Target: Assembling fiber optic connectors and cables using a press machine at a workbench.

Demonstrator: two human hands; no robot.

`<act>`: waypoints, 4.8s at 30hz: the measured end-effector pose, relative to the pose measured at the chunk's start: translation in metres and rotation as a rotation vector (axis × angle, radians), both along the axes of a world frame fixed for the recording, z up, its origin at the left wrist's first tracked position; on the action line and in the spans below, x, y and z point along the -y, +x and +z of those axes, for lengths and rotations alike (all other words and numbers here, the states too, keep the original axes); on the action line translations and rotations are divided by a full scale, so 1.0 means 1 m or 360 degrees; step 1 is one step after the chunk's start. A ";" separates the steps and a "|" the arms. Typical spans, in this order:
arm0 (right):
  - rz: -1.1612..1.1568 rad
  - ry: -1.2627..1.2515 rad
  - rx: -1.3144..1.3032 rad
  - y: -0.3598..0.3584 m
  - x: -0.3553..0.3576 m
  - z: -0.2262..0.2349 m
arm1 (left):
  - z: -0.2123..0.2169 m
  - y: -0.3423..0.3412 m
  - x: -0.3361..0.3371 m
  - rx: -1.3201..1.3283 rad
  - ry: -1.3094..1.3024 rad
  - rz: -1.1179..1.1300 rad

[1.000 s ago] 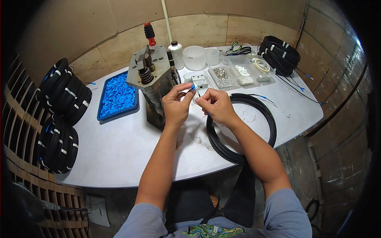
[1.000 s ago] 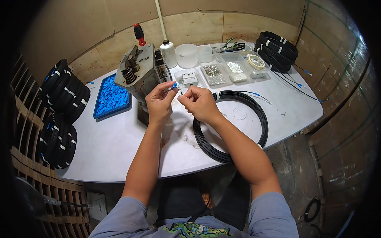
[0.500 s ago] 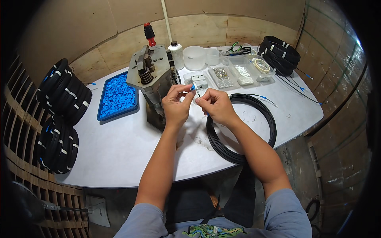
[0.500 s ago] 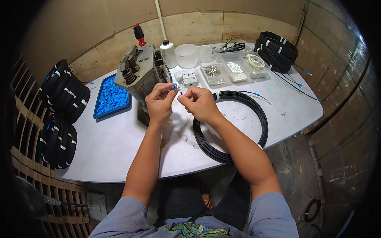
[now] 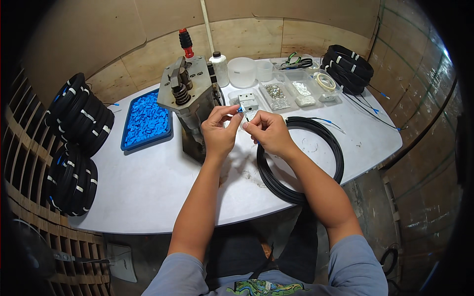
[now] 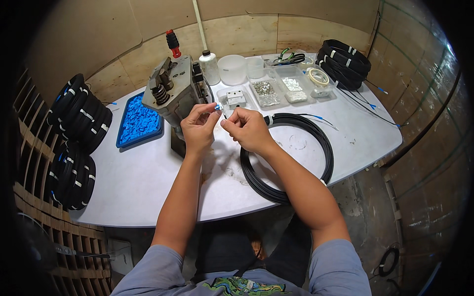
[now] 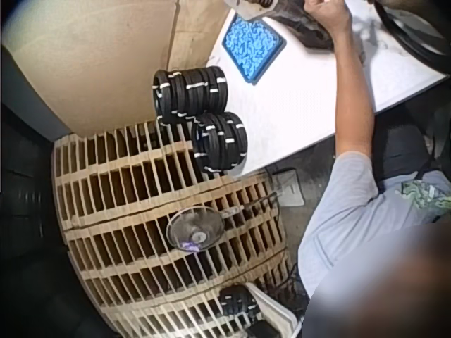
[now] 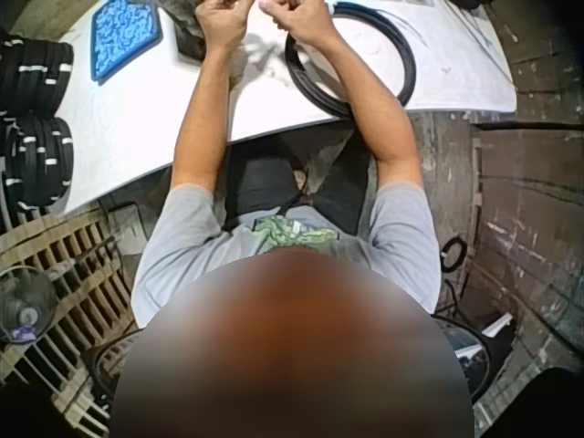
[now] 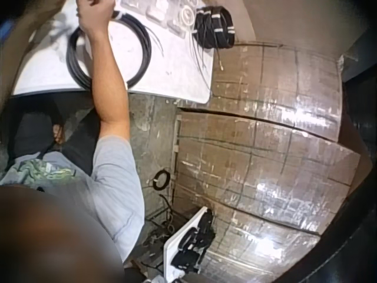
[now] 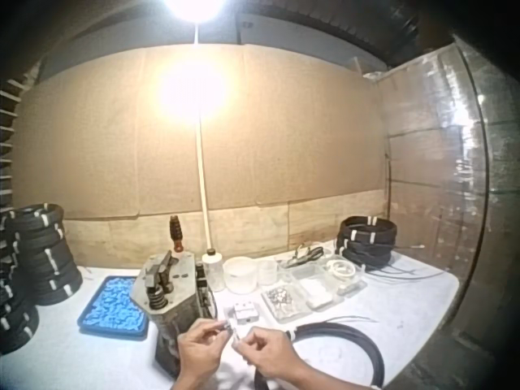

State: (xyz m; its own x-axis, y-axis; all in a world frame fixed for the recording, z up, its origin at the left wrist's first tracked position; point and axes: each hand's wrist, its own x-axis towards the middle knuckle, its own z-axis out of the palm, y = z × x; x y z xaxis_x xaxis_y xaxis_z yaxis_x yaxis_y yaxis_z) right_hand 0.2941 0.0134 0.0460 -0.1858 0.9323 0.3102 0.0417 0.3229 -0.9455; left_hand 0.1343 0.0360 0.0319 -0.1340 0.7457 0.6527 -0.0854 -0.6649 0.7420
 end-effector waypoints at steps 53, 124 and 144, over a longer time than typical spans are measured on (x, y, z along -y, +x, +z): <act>0.0032 0.0128 0.0071 0.000 -0.001 -0.004 | -0.013 -0.002 -0.006 0.1203 -0.0844 -0.1122; 0.0351 -0.0166 0.0063 0.018 -0.005 0.005 | -0.005 -0.010 -0.004 0.0644 -0.0752 -0.1131; 0.0246 -0.0086 0.0082 0.009 -0.004 -0.001 | -0.008 -0.010 -0.006 0.0454 -0.0682 -0.1318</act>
